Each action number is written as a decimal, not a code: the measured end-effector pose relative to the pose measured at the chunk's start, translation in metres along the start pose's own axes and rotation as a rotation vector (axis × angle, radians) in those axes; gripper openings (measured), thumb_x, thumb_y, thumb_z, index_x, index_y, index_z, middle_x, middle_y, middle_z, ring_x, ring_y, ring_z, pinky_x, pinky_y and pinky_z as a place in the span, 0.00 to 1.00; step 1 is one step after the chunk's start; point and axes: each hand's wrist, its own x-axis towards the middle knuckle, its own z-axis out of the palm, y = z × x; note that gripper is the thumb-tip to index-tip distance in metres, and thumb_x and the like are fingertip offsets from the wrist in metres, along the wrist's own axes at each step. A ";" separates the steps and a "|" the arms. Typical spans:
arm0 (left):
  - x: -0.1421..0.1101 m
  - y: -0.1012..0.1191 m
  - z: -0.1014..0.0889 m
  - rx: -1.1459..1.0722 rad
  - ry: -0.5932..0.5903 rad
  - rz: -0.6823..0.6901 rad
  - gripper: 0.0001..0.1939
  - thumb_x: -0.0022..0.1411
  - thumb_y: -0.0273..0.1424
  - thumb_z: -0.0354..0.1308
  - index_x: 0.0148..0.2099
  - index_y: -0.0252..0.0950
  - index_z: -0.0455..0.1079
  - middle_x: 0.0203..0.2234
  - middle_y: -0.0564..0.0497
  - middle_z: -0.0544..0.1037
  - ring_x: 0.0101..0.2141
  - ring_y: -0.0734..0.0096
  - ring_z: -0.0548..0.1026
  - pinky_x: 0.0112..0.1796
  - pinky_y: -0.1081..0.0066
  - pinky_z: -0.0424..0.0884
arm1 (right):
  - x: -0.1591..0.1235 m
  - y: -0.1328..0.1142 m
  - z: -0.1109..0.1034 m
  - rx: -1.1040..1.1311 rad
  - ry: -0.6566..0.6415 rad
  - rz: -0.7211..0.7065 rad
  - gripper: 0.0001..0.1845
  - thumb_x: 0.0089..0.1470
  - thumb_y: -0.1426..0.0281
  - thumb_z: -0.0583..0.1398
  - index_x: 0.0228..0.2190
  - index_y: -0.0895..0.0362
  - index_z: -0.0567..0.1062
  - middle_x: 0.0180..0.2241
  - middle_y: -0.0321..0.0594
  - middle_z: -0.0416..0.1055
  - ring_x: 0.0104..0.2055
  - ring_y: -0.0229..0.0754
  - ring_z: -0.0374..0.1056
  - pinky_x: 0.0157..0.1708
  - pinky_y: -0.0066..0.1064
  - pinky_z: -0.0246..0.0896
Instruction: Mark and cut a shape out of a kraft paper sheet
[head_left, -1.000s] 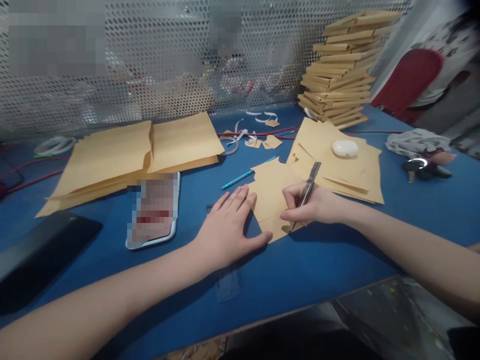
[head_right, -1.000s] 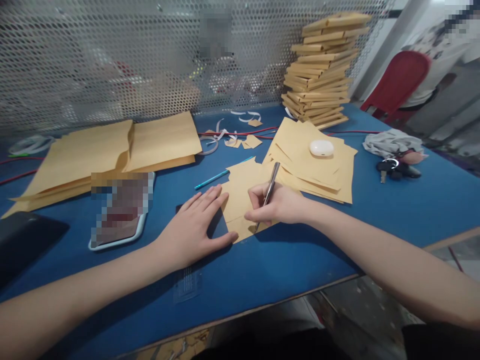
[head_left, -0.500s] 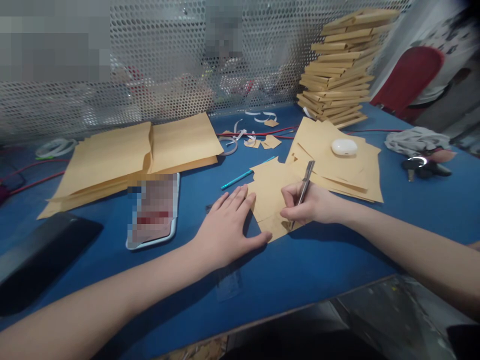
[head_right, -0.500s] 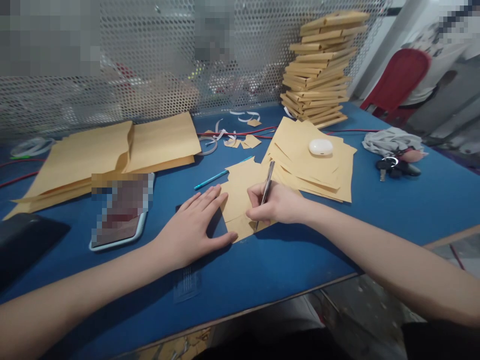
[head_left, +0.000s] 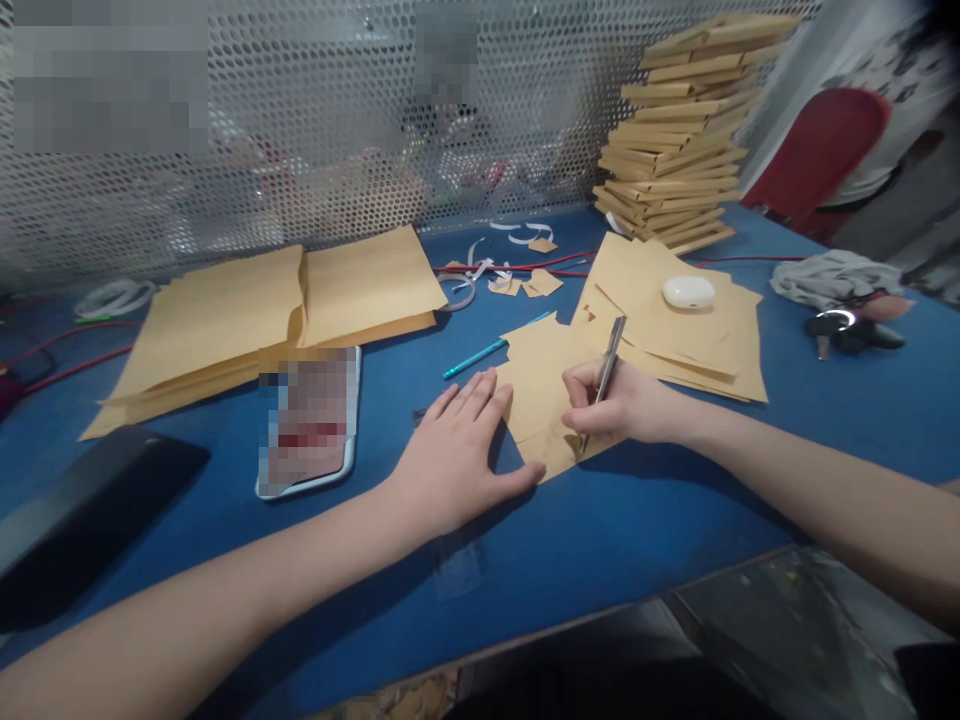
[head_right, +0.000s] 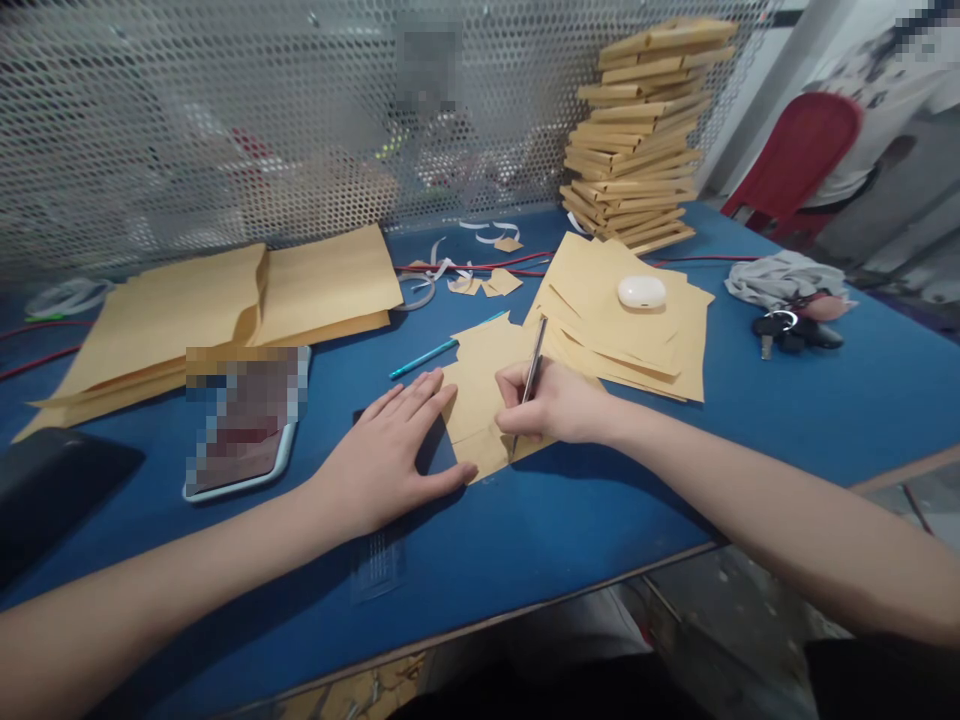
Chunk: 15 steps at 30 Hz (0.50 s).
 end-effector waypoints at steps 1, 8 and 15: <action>0.000 0.000 0.000 -0.004 0.000 -0.001 0.44 0.57 0.57 0.49 0.65 0.30 0.53 0.65 0.41 0.49 0.64 0.54 0.48 0.62 0.53 0.45 | 0.000 0.000 0.000 0.010 -0.001 -0.002 0.13 0.39 0.77 0.59 0.14 0.56 0.60 0.11 0.25 0.58 0.15 0.28 0.53 0.15 0.23 0.45; 0.001 -0.001 0.002 -0.009 -0.003 -0.003 0.44 0.57 0.57 0.48 0.65 0.31 0.52 0.65 0.40 0.48 0.64 0.54 0.48 0.62 0.53 0.44 | 0.001 0.001 0.000 0.006 0.014 -0.005 0.13 0.39 0.77 0.60 0.14 0.56 0.60 0.11 0.26 0.59 0.14 0.28 0.53 0.15 0.23 0.45; 0.000 -0.001 0.001 0.001 -0.004 -0.007 0.45 0.57 0.57 0.48 0.65 0.30 0.52 0.65 0.40 0.49 0.64 0.54 0.48 0.62 0.53 0.45 | 0.001 0.000 0.000 -0.002 0.023 -0.006 0.13 0.39 0.77 0.60 0.14 0.56 0.60 0.11 0.26 0.59 0.14 0.28 0.53 0.15 0.23 0.45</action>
